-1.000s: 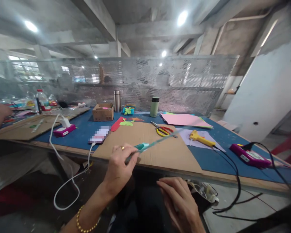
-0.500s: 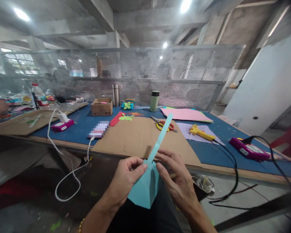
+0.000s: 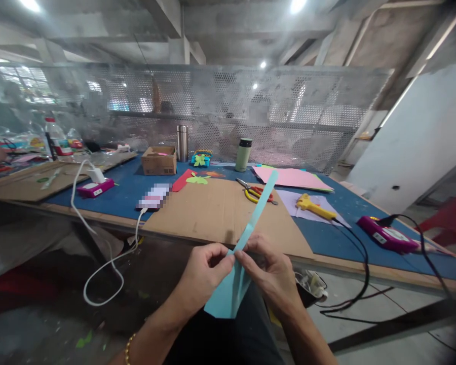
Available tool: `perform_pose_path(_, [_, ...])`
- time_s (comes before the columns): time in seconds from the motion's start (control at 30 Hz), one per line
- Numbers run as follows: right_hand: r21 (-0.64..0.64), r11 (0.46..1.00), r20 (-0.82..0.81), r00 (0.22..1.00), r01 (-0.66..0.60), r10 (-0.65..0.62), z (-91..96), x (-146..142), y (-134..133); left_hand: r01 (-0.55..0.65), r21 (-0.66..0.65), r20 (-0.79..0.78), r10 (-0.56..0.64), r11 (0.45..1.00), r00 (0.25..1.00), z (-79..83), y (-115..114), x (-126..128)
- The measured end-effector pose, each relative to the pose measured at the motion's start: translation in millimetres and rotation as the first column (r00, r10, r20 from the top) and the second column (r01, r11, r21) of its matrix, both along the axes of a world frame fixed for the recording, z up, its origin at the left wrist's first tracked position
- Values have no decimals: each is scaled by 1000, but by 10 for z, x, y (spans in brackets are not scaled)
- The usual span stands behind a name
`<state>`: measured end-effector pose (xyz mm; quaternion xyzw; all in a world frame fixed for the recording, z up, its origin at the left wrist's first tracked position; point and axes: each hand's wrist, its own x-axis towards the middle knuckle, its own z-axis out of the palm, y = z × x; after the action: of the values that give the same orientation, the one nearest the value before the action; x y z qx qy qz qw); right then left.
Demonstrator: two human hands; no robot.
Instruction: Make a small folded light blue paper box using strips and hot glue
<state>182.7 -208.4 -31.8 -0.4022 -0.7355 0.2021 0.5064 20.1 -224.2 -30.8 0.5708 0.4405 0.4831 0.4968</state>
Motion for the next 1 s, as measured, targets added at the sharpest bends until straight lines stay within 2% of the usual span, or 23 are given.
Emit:
perform_pose_path(0.13, [82,996,28,999,41,-43,0,-46,-4,-21,7,-25,21,1000,999,27,-1,-5])
perform_pose_path(0.23, [186,982,74,997,21,-35,7,-71,-13,-29,0,-40,29,1000,999,24,22,-18])
perform_pose_path(0.37, [330,944,216,974,-8,-67,7,-63,-30,-24,-43,-15,23,999,1000,-10,71,-46])
perform_pose_path(0.5, [429,902,373,918,-43,-134,-5,-6,-57,18,-115,24,-16,993,1000,-2,78,-64])
perform_pose_path(0.7, [509,854,483,856,-106,-182,45,34,-123,61,-142,66,-52,988,996,43,52,-76])
perform_pose_path(0.83, [542,834,479,854,-105,-204,55,29,-127,71,-137,51,-65,988,997,36,65,-90])
perform_pose_path(1.0, [528,843,452,874,-99,-180,55,17,-133,70,-94,-9,-72,993,997,15,67,-85])
